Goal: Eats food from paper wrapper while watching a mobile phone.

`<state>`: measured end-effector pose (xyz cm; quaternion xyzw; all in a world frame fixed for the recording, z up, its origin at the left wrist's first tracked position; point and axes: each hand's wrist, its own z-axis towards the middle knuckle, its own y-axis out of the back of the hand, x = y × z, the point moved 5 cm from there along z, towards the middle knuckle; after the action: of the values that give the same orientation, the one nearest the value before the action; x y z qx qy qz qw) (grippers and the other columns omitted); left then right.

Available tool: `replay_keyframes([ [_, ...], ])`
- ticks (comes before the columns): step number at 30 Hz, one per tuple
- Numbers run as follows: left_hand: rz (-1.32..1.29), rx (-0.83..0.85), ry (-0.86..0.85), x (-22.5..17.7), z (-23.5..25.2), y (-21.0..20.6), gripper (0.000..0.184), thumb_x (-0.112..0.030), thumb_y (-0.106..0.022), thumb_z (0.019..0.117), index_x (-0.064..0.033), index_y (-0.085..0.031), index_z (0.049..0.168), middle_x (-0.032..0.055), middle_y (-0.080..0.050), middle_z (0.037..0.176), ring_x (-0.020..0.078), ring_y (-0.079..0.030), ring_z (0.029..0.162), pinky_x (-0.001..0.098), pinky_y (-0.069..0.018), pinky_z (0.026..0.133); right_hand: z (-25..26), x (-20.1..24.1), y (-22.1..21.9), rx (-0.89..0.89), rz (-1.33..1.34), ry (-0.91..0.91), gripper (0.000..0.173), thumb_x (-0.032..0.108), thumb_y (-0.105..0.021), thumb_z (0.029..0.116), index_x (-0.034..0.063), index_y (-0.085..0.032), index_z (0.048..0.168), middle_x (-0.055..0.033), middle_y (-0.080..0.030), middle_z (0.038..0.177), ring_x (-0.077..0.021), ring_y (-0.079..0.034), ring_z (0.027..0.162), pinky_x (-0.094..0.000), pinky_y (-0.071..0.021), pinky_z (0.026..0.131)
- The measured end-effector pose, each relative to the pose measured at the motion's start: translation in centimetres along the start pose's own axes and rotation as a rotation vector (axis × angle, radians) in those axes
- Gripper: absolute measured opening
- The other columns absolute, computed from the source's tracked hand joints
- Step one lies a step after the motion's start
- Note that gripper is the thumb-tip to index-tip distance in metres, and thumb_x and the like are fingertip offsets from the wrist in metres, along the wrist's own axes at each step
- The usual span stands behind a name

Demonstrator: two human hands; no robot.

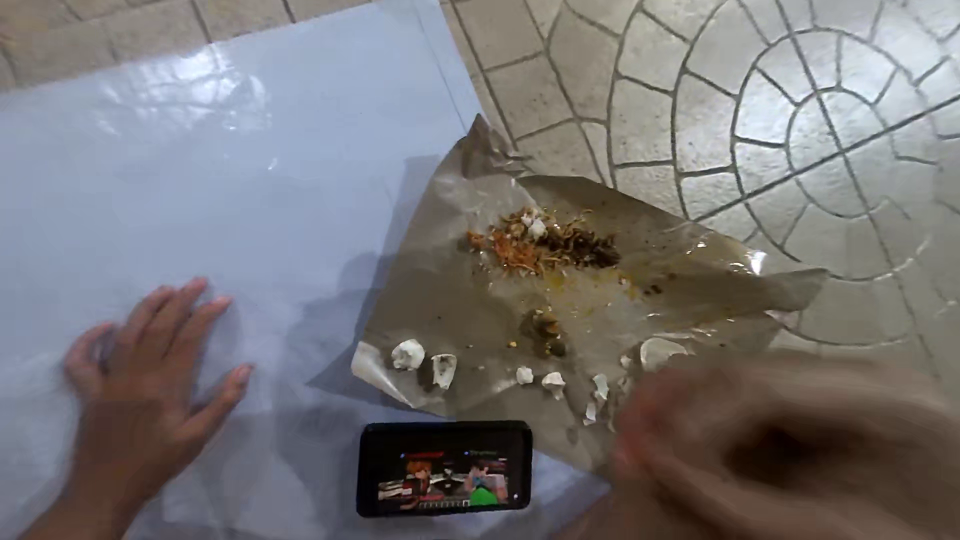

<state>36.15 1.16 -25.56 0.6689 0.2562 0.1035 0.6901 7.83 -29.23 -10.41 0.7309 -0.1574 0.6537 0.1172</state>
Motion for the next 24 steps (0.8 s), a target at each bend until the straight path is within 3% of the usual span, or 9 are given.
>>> replay_keyframes([
  [3,-0.013,-0.01,-0.006,-0.4,0.2,0.3,0.078,-0.068,-0.034,0.0973,-0.0134,-0.049,0.152,0.012,-0.04,0.162,0.0321,-0.028,0.154,0.0638,-0.0122,0.119,1.4,-6.3,0.0,-0.105,-0.747,0.016,0.011,0.011,-0.065,0.0941,0.0072,-0.076,0.097,0.0004,-0.075,0.092,-0.0021,-0.071,0.082,-0.0188,-0.0613,0.077],
  [6,-0.024,-0.005,-0.006,-0.6,0.3,0.4,0.077,-0.067,-0.036,0.0973,-0.0143,-0.049,0.152,0.0111,-0.039,0.163,0.032,-0.028,0.154,0.0642,-0.013,0.119,1.6,-9.0,-1.7,0.05,-1.021,-0.048,0.014,0.006,-0.064,0.0967,0.0062,-0.076,0.103,-0.0089,-0.074,0.098,-0.0196,-0.073,0.084,-0.0353,-0.062,0.076],
  [11,-0.042,-0.01,-0.007,-0.8,0.5,0.6,0.076,-0.066,-0.036,0.0965,-0.0162,-0.049,0.153,0.0072,-0.038,0.164,0.0289,-0.027,0.155,0.0629,-0.0132,0.119,0.9,-9.7,-4.3,0.145,-1.111,-0.076,0.019,0.007,-0.072,0.0933,0.0022,-0.074,0.112,-0.0162,-0.071,0.103,-0.0308,-0.072,0.092,-0.0433,-0.0616,0.082],
  [16,-0.04,0.019,-0.005,-1.2,0.7,0.9,0.075,-0.068,-0.031,0.0987,-0.0192,-0.047,0.154,0.0058,-0.037,0.165,0.0299,-0.028,0.154,0.0654,-0.0141,0.118,0.1,-9.8,-5.4,0.126,-1.137,-0.121,0.02,-0.006,-0.064,0.0943,0.0001,-0.072,0.111,-0.0193,-0.069,0.102,-0.0349,-0.072,0.087,-0.0504,-0.0616,0.075],
  [20,-0.043,0.026,-0.01,-1.2,0.8,1.1,0.071,-0.065,-0.035,0.0994,-0.023,-0.044,0.156,0.0025,-0.034,0.166,0.028,-0.026,0.155,0.0661,-0.0123,0.119,1.0,-9.4,-5.7,0.083,-1.165,-0.135,0.023,-0.009,-0.064,0.0931,-0.0044,-0.07,0.115,-0.0252,-0.068,0.11,-0.0427,-0.07,0.097,-0.0577,-0.0583,0.082],
  [24,-0.046,0.037,-0.004,-1.4,1.0,1.2,0.07,-0.063,-0.036,0.0991,-0.0234,-0.042,0.156,0.0008,-0.032,0.168,0.0265,-0.023,0.156,0.065,-0.0112,0.119,1.8,-9.6,-6.2,0.027,-1.198,0.025,0.022,-0.007,-0.06,0.0964,-0.0077,-0.069,0.116,-0.0268,-0.067,0.114,-0.0433,-0.068,0.103,-0.054,-0.058,0.088],
])
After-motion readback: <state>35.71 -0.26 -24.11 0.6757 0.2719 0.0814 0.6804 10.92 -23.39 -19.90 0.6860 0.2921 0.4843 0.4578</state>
